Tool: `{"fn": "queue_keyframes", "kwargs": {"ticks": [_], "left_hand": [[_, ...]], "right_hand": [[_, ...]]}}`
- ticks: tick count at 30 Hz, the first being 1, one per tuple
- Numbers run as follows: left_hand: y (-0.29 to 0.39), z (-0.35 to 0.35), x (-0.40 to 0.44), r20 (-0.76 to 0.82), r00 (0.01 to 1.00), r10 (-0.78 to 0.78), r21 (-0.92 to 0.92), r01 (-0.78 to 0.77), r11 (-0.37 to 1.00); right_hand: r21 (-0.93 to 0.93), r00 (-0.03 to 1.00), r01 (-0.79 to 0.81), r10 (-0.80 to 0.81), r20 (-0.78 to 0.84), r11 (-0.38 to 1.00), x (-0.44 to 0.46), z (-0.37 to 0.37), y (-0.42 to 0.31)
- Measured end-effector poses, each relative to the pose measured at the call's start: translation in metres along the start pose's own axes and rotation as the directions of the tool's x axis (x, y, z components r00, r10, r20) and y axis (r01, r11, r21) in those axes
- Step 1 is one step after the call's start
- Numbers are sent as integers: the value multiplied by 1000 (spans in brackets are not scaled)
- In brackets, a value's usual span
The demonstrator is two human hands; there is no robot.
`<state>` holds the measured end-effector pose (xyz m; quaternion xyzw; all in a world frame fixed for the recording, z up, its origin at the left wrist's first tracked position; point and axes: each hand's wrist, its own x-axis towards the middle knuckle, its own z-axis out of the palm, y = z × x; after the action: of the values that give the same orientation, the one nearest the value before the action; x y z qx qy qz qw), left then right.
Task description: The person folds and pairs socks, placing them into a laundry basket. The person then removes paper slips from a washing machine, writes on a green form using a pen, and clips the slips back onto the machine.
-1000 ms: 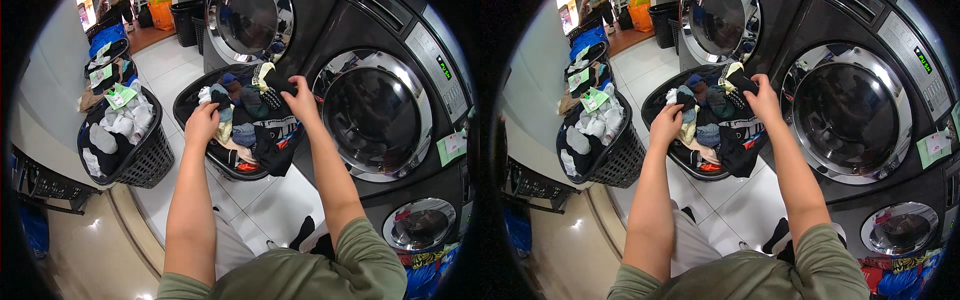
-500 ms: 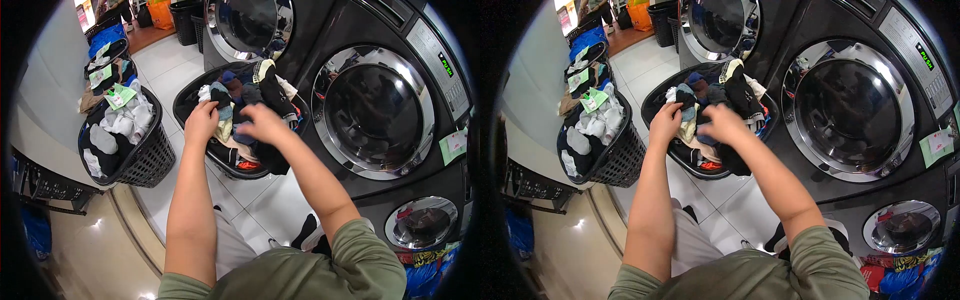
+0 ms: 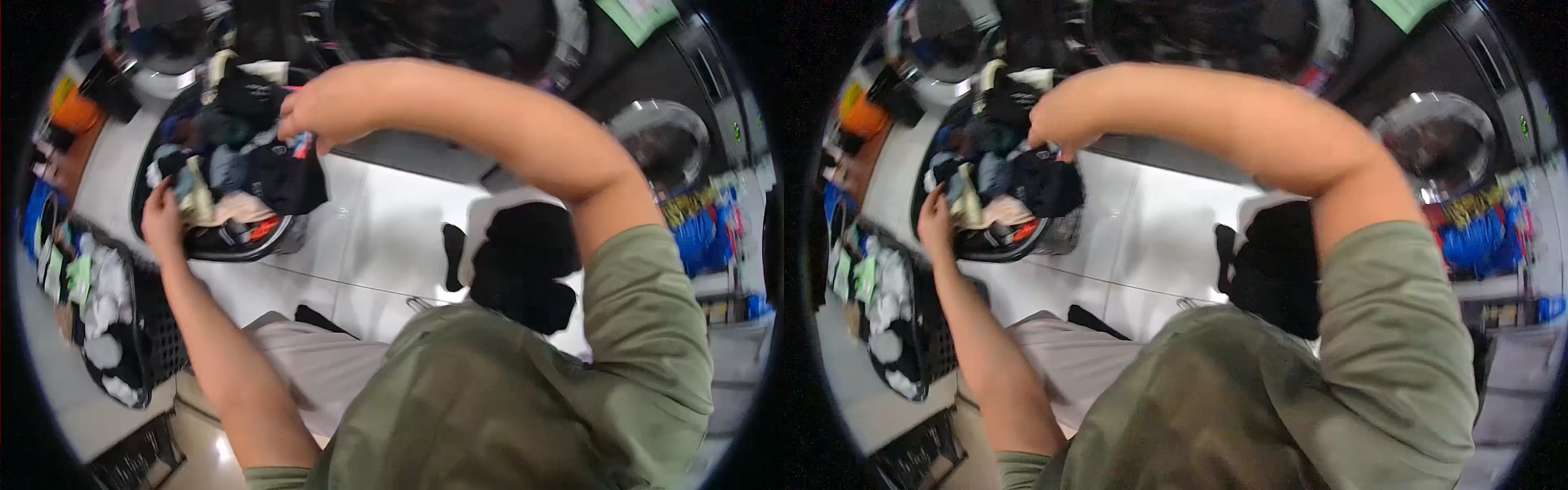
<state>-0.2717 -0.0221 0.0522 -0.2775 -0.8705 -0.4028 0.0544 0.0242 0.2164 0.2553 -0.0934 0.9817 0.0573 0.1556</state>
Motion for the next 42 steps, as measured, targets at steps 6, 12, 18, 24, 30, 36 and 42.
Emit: {"fn": "queue_keyframes", "kwargs": {"ticks": [6, 12, 18, 24, 30, 36, 42], "left_hand": [[9, -5, -6, 6, 999, 33, 12, -33, 999], [66, -13, -31, -261, 910, 323, 264, -254, 930], [222, 20, -111, -221, 623, 750, 16, -767, 642], [302, 102, -254, 154, 394, 906, -507, -755, 415], [365, 79, -332, 333, 245, 911, -721, -556, 413], [292, 115, -314, 495, 449, 744, -525, -528, 667], [253, 139, -280, 545, 669, 505, -380, -341, 860]], "right_hand": [[124, 912, -406, 410, -7, 905, -254, 12, -28], [389, 678, -673, 735, -15, 629, -388, 84, -108], [435, 374, -737, 849, -374, 517, -374, 221, -178], [732, 272, -466, 868, -416, 497, -404, 207, -164], [527, -45, -346, 548, -836, 776, -445, 6, -38], [485, -368, -483, 334, -868, 729, -455, -170, 162], [672, -466, -507, 484, -741, 540, -454, -252, 247]]}}
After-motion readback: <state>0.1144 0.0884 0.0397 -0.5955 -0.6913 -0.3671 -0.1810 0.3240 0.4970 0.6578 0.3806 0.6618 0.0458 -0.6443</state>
